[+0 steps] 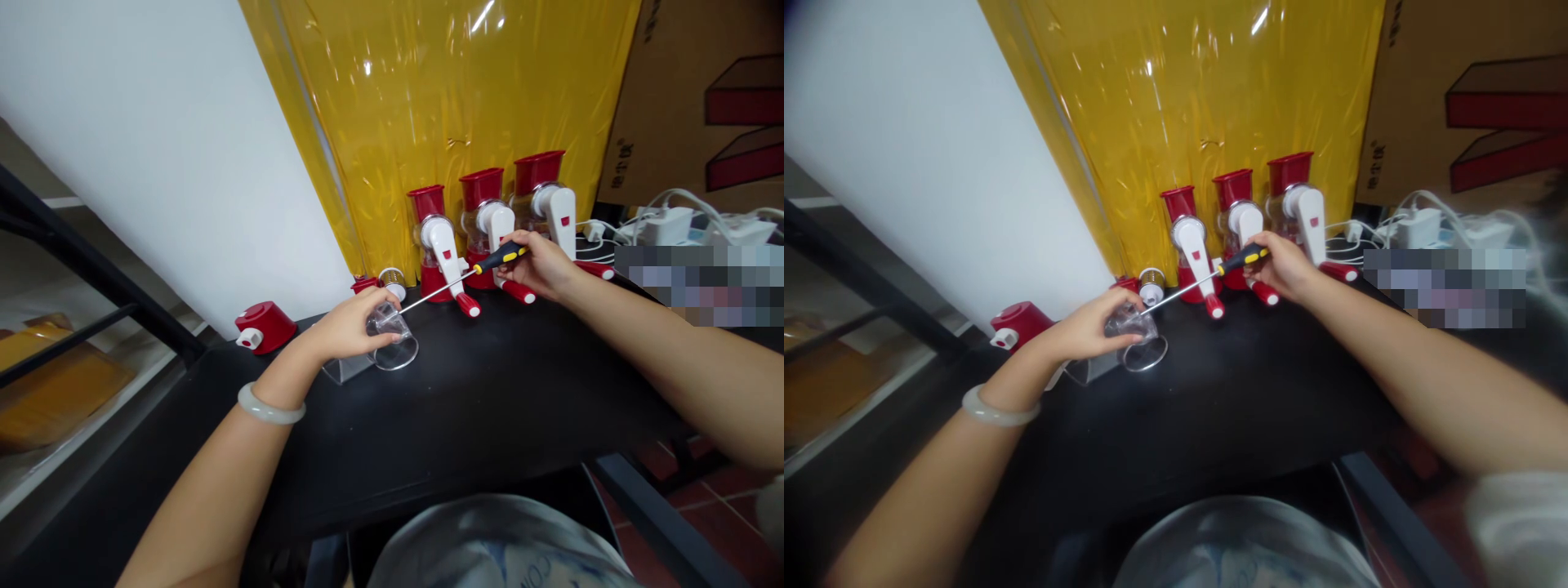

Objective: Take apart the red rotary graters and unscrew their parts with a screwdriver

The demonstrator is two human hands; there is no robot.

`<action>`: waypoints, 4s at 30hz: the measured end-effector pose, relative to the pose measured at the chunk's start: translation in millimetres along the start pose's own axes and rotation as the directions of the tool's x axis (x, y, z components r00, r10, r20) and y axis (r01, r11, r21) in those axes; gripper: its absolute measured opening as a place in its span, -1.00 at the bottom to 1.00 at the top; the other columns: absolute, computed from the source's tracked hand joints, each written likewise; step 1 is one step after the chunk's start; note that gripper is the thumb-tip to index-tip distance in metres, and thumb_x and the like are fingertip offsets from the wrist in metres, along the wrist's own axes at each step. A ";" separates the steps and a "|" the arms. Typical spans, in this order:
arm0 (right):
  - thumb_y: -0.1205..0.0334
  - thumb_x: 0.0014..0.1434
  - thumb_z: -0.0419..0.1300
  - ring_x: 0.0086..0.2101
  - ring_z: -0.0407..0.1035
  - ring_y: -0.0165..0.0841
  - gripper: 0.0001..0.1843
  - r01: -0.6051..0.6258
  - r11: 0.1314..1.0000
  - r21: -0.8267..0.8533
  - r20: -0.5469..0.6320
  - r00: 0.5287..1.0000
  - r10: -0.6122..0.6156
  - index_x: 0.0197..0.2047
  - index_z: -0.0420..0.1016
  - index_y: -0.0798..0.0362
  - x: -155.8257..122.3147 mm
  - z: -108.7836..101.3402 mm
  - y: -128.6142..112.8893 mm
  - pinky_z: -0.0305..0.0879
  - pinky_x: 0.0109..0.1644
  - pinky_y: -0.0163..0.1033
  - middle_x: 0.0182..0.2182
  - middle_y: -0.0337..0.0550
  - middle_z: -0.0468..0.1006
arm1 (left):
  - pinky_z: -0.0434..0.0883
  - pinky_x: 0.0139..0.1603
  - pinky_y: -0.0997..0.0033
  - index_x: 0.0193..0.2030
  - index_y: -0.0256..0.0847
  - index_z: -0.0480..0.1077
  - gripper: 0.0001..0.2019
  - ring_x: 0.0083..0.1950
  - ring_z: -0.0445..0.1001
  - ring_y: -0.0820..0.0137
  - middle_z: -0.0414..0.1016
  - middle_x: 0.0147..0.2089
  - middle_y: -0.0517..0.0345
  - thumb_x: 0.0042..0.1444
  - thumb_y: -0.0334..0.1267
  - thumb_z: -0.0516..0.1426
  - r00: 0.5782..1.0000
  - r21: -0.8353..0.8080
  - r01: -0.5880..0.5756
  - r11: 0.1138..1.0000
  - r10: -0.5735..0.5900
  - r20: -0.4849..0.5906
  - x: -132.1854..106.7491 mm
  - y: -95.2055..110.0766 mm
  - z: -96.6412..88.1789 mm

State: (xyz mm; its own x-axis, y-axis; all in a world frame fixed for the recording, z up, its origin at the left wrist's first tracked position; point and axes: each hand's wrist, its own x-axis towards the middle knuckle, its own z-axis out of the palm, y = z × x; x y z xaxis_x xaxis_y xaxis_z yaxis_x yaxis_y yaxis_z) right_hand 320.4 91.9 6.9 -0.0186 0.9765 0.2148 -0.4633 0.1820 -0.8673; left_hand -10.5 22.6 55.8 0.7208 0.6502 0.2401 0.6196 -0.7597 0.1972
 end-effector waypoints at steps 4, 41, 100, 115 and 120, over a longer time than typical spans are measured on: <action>0.28 0.01 0.12 -0.54 0.27 -0.37 -0.99 0.007 1.000 -0.027 0.000 1.000 -0.007 -0.41 0.34 0.01 0.0 -0.5 0.4 0.30 -0.45 -0.22 -0.54 -0.22 0.38 | 0.39 -0.01 0.18 0.01 -0.14 0.31 -0.61 -0.04 0.41 0.25 0.39 -0.01 0.03 0.07 -0.08 0.20 1.000 -0.021 -0.003 1.000 0.003 -0.018 -1.0 -1.2 0.6; 0.26 -0.01 0.12 -0.50 0.29 -0.36 -0.97 0.044 0.999 -0.020 0.083 0.996 -0.042 -0.45 0.36 0.00 -3.9 -2.7 -6.1 0.31 -0.46 -0.22 -0.52 -0.22 0.38 | 0.38 0.00 0.18 0.02 -0.12 0.30 -0.60 -0.03 0.41 0.26 0.38 0.01 0.03 0.08 -0.06 0.20 1.000 -0.029 0.008 1.000 -0.008 -0.010 -1.8 -0.7 0.8; 0.32 -0.10 0.23 -0.49 0.28 -0.38 -0.81 0.039 0.999 -0.037 0.131 0.991 -0.034 -0.36 0.34 -0.05 -0.2 -9.2 -5.9 0.32 -0.39 -0.14 -0.47 -0.25 0.37 | 0.38 0.01 0.16 0.02 -0.13 0.31 -0.61 -0.03 0.41 0.25 0.39 0.00 0.03 0.08 -0.06 0.21 1.000 -0.020 -0.001 1.000 0.001 -0.021 -1.7 -1.8 1.6; -0.18 0.06 0.24 -0.69 0.10 -0.40 -0.63 0.174 0.920 -0.352 0.138 0.981 -0.133 -0.42 0.35 -0.06 10.5 -13.5 -1.0 0.20 -0.52 -0.18 -0.76 -0.35 0.13 | 0.39 0.01 0.17 0.02 -0.13 0.32 -0.60 -0.03 0.42 0.26 0.40 0.00 0.02 0.08 -0.06 0.21 1.000 -0.027 0.000 1.000 -0.001 -0.028 -2.0 -2.0 1.7; 0.28 -0.06 0.27 -0.55 0.23 -0.41 -0.84 0.081 0.989 -0.120 0.106 0.992 -0.069 -0.40 0.35 -0.05 2.7 -10.3 -7.2 0.27 -0.43 -0.19 -0.53 -0.28 0.35 | 0.39 0.01 0.17 0.02 -0.13 0.32 -0.60 -0.03 0.42 0.25 0.40 0.00 0.02 0.07 -0.07 0.21 0.999 -0.021 -0.009 1.000 0.009 -0.030 -1.6 -2.3 1.9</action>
State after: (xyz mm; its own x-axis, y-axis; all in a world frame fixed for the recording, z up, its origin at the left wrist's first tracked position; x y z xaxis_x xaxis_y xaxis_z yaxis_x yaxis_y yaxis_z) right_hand 332.8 94.4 9.1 -0.0810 0.9438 0.3204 -0.3536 0.2734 -0.8946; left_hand -12.6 23.4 53.2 0.7165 0.6430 0.2706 0.6060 -0.7658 0.2152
